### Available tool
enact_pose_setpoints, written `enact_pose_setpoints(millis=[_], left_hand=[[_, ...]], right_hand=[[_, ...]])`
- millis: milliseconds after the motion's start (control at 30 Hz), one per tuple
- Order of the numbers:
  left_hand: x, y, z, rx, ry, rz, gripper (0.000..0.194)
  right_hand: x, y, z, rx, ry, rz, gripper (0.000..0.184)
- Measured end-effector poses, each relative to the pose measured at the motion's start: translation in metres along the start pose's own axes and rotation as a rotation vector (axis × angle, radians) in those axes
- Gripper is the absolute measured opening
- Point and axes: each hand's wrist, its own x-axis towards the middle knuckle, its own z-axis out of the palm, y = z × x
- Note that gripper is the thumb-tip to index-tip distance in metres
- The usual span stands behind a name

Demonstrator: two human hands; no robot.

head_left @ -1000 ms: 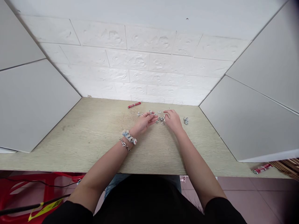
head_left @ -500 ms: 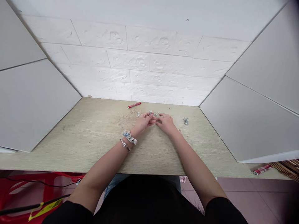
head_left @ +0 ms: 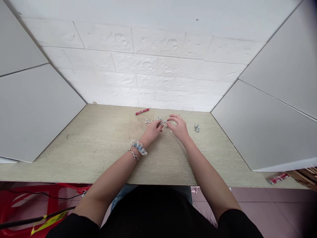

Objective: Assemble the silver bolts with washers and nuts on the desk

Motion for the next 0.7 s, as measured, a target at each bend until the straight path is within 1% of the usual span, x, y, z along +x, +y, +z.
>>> enact_pose_setpoints(millis=[100, 300, 400, 500, 600, 700], left_hand=[[-0.003, 0.006, 0.000, 0.044, -0.034, 0.028, 0.022], [-0.005, 0.008, 0.002, 0.033, -0.051, 0.055, 0.023], [-0.004, 0.005, 0.002, 0.036, -0.053, 0.055, 0.023], [-0.003, 0.002, 0.002, 0.040, -0.063, 0.075, 0.025], [-0.002, 0.000, 0.002, -0.014, -0.071, 0.082, 0.026], [0.001, -0.003, 0.004, -0.187, -0.086, 0.041, 0.024]], right_hand=[[-0.001, -0.006, 0.001, 0.071, -0.016, 0.001, 0.015], [-0.001, -0.007, 0.002, 0.051, -0.045, -0.026, 0.014], [0.000, -0.004, 0.001, 0.077, -0.116, -0.012, 0.016], [0.000, -0.001, 0.001, 0.113, -0.180, 0.030, 0.018], [-0.002, -0.001, 0.003, 0.130, -0.189, 0.040, 0.019], [-0.003, -0.004, 0.004, 0.141, -0.190, 0.030, 0.019]])
